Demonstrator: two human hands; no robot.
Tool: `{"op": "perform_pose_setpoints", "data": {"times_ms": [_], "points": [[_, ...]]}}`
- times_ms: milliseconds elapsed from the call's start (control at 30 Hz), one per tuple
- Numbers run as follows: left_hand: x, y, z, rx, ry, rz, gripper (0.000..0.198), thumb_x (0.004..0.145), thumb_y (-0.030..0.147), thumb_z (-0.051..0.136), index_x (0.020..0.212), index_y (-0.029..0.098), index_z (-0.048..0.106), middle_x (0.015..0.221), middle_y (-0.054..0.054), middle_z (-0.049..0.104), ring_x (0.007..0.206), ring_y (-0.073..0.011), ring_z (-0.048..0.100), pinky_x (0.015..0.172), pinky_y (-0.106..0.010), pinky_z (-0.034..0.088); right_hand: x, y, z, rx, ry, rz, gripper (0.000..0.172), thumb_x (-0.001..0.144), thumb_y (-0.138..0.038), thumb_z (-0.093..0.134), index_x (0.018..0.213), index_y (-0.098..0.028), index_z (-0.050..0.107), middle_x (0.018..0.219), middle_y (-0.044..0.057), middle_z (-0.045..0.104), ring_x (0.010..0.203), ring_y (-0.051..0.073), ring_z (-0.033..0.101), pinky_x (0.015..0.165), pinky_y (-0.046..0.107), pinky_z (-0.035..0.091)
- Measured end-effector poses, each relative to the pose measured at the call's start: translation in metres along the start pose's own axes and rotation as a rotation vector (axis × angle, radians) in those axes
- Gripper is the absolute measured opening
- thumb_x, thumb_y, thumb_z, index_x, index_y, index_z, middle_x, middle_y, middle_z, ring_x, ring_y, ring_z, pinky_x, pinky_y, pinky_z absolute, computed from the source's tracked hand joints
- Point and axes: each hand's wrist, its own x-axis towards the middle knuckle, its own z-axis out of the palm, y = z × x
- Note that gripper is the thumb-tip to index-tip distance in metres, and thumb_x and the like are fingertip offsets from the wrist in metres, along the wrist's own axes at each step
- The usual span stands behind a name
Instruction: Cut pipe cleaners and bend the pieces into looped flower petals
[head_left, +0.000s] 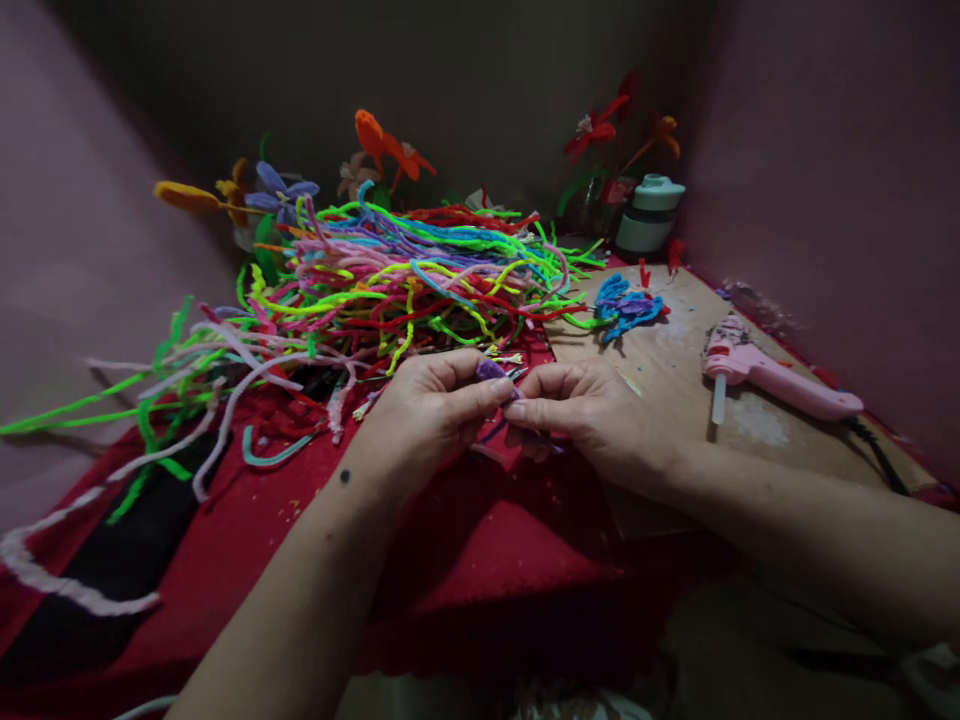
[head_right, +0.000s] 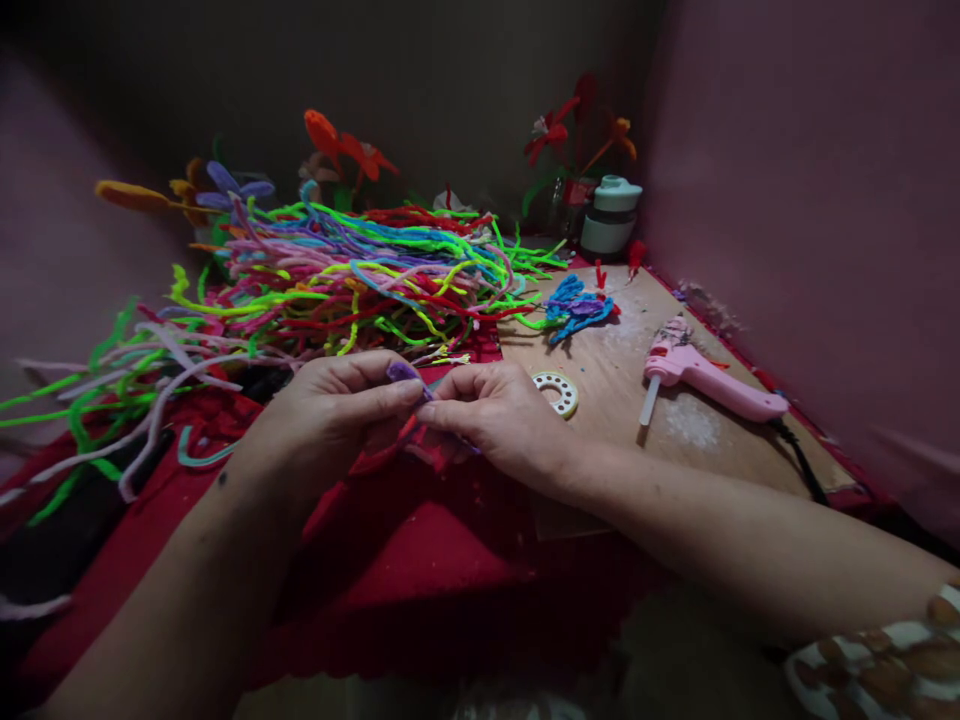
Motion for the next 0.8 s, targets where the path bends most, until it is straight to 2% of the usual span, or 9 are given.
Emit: {"op": "perform_pose_setpoints", "data": {"times_ms": [167,267,400,667,733,800], "points": [[0.003,-0.006,0.007,-0.107,0.067,0.025,0.019,0.070,0.024,0.066,0.061,0.016,0.052,0.046,0.007,0.043,0.038,-0.0031,0.035,0.038,-0.016,0.028,0.002,0.005,-0.001,0.120,-0.030,0.044,0.016,0.068,-0.024,0.067,0.062,-0.013,0.057,0.052,-0.001,0.058,0.042,0.006,0.046,0.043,0.020,0.034],[0.002,-0.003,0.011,-0.032,0.117,0.018,0.016,0.069,0.022,0.067,0.061,0.016,0.055,0.047,0.006,0.049,0.039,-0.0047,0.041,0.039,-0.017,0.032,0.003,0.008,-0.001,0.124,0.011,0.058,0.015,0.068,-0.023,0.067,0.063,-0.014,0.057,0.052,-0.002,0.057,0.043,0.006,0.046,0.043,0.020,0.033],[0.001,0.002,0.014,0.108,0.269,0.138,0.009,0.063,0.016,0.070,0.064,0.014,0.062,0.055,0.004,0.057,0.045,-0.0040,0.046,0.044,-0.015,0.037,0.004,0.010,-0.002,0.106,0.038,0.013,0.015,0.065,-0.022,0.070,0.063,-0.014,0.057,0.051,-0.006,0.051,0.044,0.005,0.043,0.044,0.019,0.032],[0.003,-0.001,0.006,-0.079,0.201,0.072,0.016,0.060,0.021,0.074,0.066,0.015,0.061,0.058,0.001,0.061,0.049,-0.0101,0.055,0.049,-0.021,0.045,0.002,0.005,-0.004,0.058,-0.057,0.089,0.019,0.067,-0.025,0.067,0.056,-0.015,0.055,0.044,-0.005,0.046,0.037,0.006,0.036,0.039,0.022,0.024],[0.002,-0.003,0.008,-0.048,0.214,0.111,0.013,0.062,0.021,0.072,0.066,0.015,0.062,0.060,0.001,0.061,0.052,-0.0101,0.056,0.052,-0.022,0.046,0.002,0.004,-0.002,0.041,-0.045,0.081,0.020,0.067,-0.023,0.066,0.053,-0.015,0.054,0.043,-0.005,0.046,0.037,0.006,0.037,0.040,0.022,0.024],[0.002,-0.006,0.012,0.066,0.280,0.216,0.008,0.064,0.021,0.070,0.066,0.016,0.064,0.061,0.001,0.061,0.054,-0.0097,0.055,0.055,-0.022,0.046,0.003,0.005,-0.001,0.030,-0.004,0.079,0.017,0.066,-0.021,0.065,0.054,-0.015,0.054,0.044,-0.005,0.046,0.038,0.006,0.037,0.040,0.021,0.025]]}}
